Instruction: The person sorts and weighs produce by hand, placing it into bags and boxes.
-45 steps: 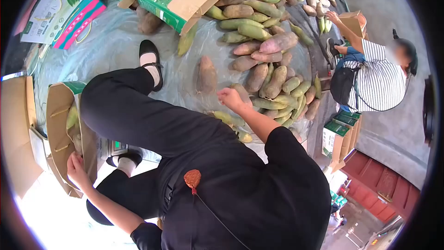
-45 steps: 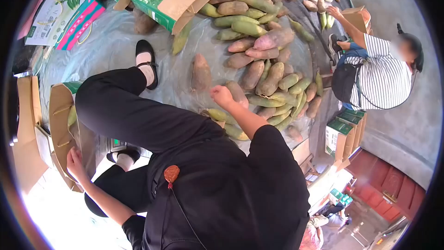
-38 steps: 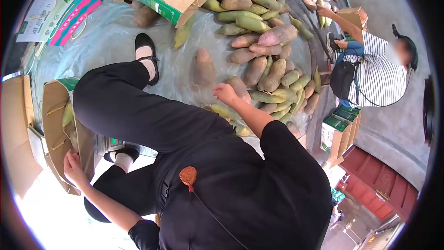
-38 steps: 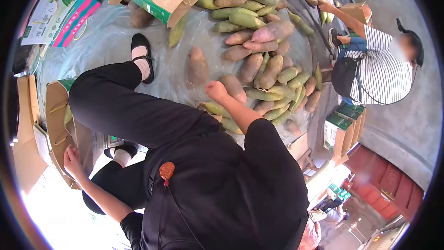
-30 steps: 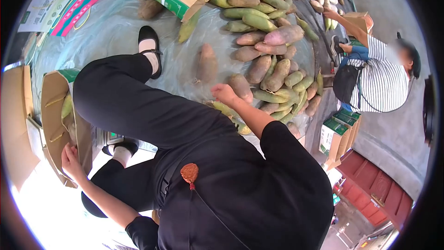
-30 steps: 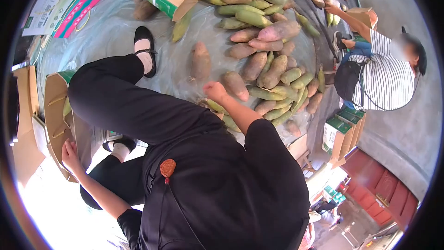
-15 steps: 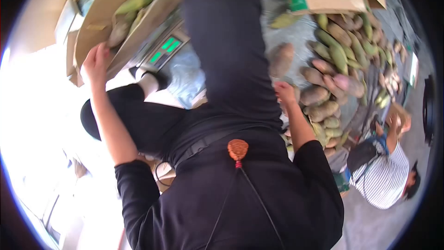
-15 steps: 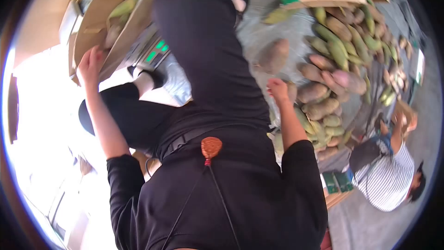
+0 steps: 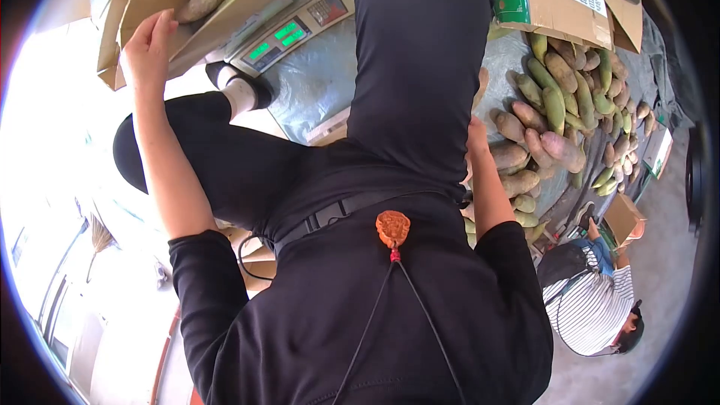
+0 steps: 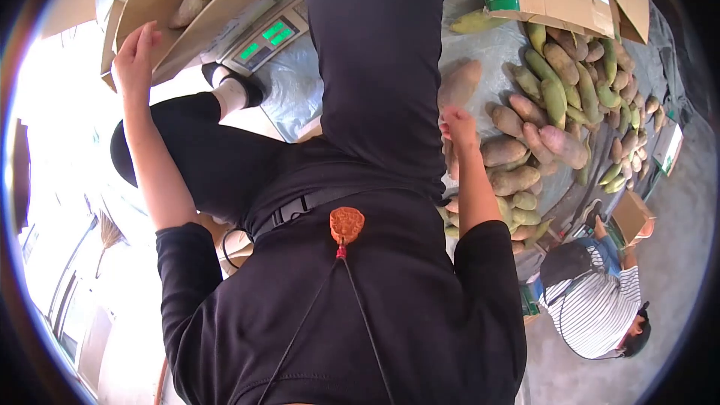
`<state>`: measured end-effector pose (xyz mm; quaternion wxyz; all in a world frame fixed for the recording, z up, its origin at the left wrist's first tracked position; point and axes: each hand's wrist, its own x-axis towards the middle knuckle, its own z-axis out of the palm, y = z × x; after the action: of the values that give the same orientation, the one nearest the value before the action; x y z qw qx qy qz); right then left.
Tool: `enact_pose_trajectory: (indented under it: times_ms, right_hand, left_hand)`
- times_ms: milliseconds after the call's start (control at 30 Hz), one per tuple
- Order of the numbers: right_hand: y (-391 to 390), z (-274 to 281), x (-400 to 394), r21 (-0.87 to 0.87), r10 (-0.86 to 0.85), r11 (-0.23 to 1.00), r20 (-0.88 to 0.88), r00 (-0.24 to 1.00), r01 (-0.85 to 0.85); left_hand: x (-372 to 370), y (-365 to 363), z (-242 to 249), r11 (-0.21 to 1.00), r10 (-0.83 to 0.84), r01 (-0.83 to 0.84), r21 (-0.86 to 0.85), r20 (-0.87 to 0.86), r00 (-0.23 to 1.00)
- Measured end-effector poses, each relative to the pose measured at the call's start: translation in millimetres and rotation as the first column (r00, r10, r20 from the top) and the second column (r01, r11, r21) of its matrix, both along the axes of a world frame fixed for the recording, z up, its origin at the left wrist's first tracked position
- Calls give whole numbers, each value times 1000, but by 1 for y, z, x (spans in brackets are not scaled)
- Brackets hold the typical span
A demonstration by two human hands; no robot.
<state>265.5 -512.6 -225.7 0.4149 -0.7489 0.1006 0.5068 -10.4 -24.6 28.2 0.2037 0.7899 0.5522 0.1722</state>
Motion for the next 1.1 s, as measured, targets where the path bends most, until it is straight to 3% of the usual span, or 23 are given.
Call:
enact_pose_trajectory:
  times_ms: [100,233,300,367,467,600,667,767,833,900,967,1000,1067,1100]
  right_hand:
    - [1,1,-3,-79,12,997,4,1000,-11]
    - [15,9,5,16,27,999,57,998,-28]
    - [35,42,21,-127,162,981,133,978,-145]
    - [40,40,47,59,87,994,130,988,-95]
    - [92,104,89,120,56,987,360,931,-106]
    - [178,195,145,152,150,930,676,722,-336]
    - [232,253,145,177,182,862,766,616,-474]
    - [310,304,135,150,276,624,876,395,-767]
    - [360,327,100,142,335,495,879,339,-857]
    - [411,329,59,226,418,396,819,394,-890]
    - [446,319,23,100,340,257,922,187,-961]
    - [478,286,11,98,357,237,916,181,-967]
    - [506,261,-22,8,365,232,926,95,-973]
    - [534,231,-31,-21,456,91,890,23,-996]
  left_hand:
    - [-5,6,-2,1000,-10,11,-16,46,999]
    - [-8,5,-4,999,-38,41,-25,134,990]
    - [-9,6,-5,999,-38,40,-11,145,989]
    - [-7,4,0,1000,-20,21,-1,117,993]
    - [-4,1,5,1000,4,-3,-11,135,991]
    - [0,-3,12,1000,11,-7,-16,246,969]
    - [1,-2,16,1000,12,-14,4,259,966]
    - [3,-3,22,1000,1,-10,27,293,956]
    - [3,-5,24,1000,8,-13,13,275,961]
    - [0,1,20,1000,-20,17,16,235,972]
    - [1,-2,26,998,-65,67,-13,107,992]
    - [1,-2,25,995,-102,102,2,39,994]
    - [2,-5,25,990,-132,134,-33,62,989]
    - [5,-7,30,989,-132,134,-56,38,991]
